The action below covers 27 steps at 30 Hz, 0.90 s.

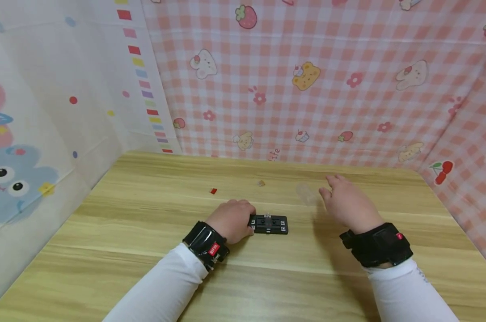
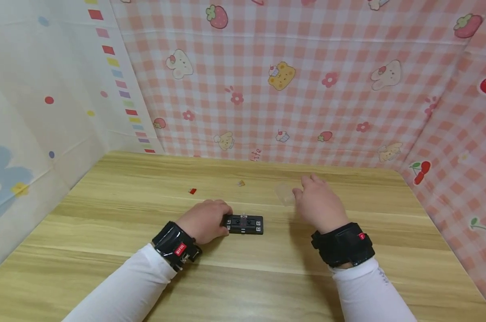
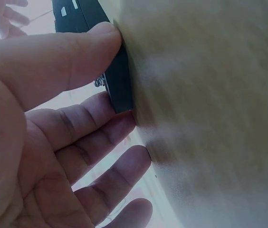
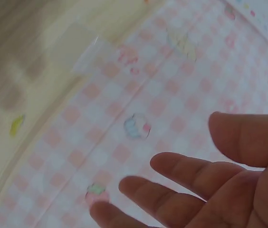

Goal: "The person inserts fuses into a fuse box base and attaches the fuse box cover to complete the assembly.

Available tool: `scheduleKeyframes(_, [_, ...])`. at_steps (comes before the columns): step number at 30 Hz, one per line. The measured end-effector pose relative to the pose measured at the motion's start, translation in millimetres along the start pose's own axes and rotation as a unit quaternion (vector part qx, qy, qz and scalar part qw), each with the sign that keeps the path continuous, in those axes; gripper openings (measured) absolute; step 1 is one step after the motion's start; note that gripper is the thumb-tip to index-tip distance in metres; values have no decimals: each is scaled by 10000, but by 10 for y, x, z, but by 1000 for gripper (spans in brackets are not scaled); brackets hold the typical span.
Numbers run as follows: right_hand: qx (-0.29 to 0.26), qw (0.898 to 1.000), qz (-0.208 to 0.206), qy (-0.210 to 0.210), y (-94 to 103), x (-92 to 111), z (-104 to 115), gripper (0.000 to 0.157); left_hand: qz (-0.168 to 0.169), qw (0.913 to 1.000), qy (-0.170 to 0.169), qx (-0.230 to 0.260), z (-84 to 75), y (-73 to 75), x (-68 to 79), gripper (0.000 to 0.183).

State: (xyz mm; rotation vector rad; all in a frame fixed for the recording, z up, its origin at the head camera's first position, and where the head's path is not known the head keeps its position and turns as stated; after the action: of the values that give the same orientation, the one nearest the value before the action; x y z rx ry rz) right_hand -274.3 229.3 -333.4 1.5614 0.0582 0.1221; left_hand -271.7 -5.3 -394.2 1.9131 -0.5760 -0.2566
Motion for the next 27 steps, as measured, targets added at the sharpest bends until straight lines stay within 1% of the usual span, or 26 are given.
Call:
scheduleKeyframes(5, [-37,9993,227,-309,4,-5,-263,55,17,10000,29,-3,7,6,9,48])
scheduleKeyframes(10, [151,9991,202,-337,-13,1,-480,45,43,10000,24,8,5,1,13,50])
scheduleKeyframes(13, [130,9990,211,-370,-33,11,-588,37,51,10000,14,26,0,-1,12,49])
scheduleKeyframes(16, [98,9989,271,-383,-66,10,-664,31,62,10000,23,20,-3,1,10,49])
scheduleKeyframes(20, [111,9982,353,-466,-111,9,-742,28,65,10000,21,-6,-5,7,11,50])
scheduleKeyframes(27, [67,9950,625,-779,-235,6,-865,23,77,10000,-9,0,-3,-4,6,50])
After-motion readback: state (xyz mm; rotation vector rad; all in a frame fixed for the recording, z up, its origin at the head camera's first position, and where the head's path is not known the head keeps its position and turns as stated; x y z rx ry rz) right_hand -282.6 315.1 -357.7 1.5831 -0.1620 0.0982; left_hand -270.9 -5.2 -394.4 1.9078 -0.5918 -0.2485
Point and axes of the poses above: each hand's wrist, its own x-axis away from the middle knuckle, its own y-axis out of the back of the hand, z = x × y, the point moved 8 cm from there along -x, towards the middle knuckle, and after that the axes turned 15 degrees about x, right-handed, at the moved point
